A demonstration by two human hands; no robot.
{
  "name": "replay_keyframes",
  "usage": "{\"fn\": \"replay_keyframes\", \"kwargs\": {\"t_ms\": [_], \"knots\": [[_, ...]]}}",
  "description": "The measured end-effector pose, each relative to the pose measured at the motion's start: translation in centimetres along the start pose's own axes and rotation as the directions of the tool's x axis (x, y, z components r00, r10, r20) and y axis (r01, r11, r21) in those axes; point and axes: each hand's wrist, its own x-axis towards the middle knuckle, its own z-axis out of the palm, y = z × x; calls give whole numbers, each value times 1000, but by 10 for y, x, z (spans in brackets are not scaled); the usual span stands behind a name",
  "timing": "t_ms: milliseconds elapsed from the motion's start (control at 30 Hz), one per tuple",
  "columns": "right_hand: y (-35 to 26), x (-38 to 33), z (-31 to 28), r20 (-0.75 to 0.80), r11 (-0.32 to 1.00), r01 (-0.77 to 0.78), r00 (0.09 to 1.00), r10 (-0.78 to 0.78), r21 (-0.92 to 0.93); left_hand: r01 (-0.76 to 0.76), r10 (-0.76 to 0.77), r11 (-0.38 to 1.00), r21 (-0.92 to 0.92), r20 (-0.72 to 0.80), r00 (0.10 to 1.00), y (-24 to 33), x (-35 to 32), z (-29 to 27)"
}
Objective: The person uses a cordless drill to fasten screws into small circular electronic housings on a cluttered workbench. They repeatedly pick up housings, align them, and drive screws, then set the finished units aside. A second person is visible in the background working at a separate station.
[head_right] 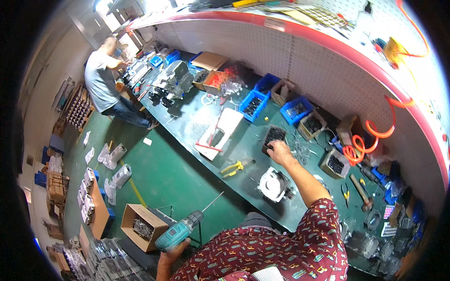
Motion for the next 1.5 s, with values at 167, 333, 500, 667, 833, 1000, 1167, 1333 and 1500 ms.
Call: {"fn": "replay_keyframes", "kwargs": {"t_ms": [167,333,500,667,833,1000,1167,1333,1500], "knots": [[-24,63,25,39,999,-37,999,36,10,179,-190,956,-231,-26,981,-41,44,-30],[-82,127,55,-50,998,31,998,-28,61,255,-255,899,-357,46,966,-107,95,-76],[-146,203,99,-138,996,25,990,-13,88,231,-218,910,-344,78,973,-170,165,-145],[-211,289,133,-214,987,29,977,5,158,160,-135,957,-243,118,984,-223,216,-230],[-244,379,162,-242,997,-49,968,63,65,277,-245,935,-222,162,956,-273,257,-285],[-237,484,185,-298,989,-136,944,145,53,228,-204,959,-169,150,967,-295,298,-301],[-209,587,227,-289,969,-236,925,247,74,177,-174,984,0,200,964,-305,332,-306],[-198,647,253,-275,969,-219,944,180,-117,344,-320,935,-81,216,922,-288,371,-292],[-186,666,264,-164,923,-324,942,294,-207,378,-346,921,-98,245,906,-282,403,-286]]}}
